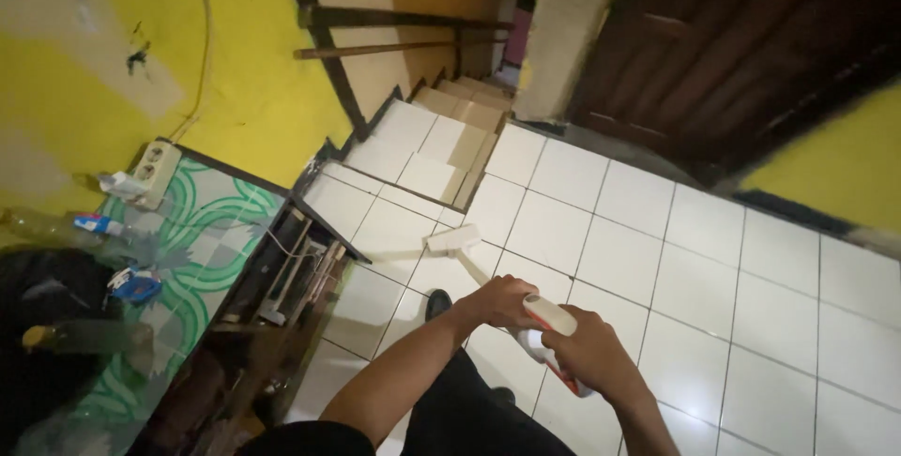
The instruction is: The person plugs a vacuum cleaner into a power strip, turns it on, and vacuums the tiled floor.
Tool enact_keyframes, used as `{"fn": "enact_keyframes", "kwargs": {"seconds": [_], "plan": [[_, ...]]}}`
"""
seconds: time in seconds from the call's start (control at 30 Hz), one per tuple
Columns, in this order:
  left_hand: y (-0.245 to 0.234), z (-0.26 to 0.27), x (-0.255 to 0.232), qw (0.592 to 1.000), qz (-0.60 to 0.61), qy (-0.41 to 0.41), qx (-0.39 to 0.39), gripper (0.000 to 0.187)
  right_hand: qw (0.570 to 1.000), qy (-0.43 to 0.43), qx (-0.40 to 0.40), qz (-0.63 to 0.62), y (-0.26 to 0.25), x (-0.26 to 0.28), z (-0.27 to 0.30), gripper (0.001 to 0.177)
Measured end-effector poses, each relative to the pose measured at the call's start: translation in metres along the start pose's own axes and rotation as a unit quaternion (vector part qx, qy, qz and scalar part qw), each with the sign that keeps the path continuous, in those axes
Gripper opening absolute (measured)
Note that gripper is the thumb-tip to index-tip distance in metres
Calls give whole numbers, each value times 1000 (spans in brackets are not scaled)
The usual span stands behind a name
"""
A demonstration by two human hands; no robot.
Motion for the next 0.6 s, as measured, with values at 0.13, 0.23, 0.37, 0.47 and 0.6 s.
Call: {"fn": "enact_keyframes", "kwargs": {"seconds": [0.13,0.23,0.37,0.47,0.6], "plan": [[16,1,-16,997,-6,35,63,44,1000,17,-20,-8,3,-23,25,37],[20,3,-22,994,6,42,101,36,997,20,-24,-75,8,-28,41,39],[13,1,-14,989,16,56,140,31,980,-3,-24,-198,20,-30,46,38],[9,-2,6,980,64,37,186,31,963,-30,-25,-265,35,-29,36,40],[4,-6,36,970,125,36,204,40,932,-13,-26,-361,62,-18,24,66]]}}
Point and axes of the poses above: each hand's wrist, its own z-axis away from the middle knuckle, its own y-axis out of the palm, x = y × z, the point moved 1 cm from there along -z, towards the middle knuckle, and after that the axes turned 3 degrees about -x, right-handed, at the moved point
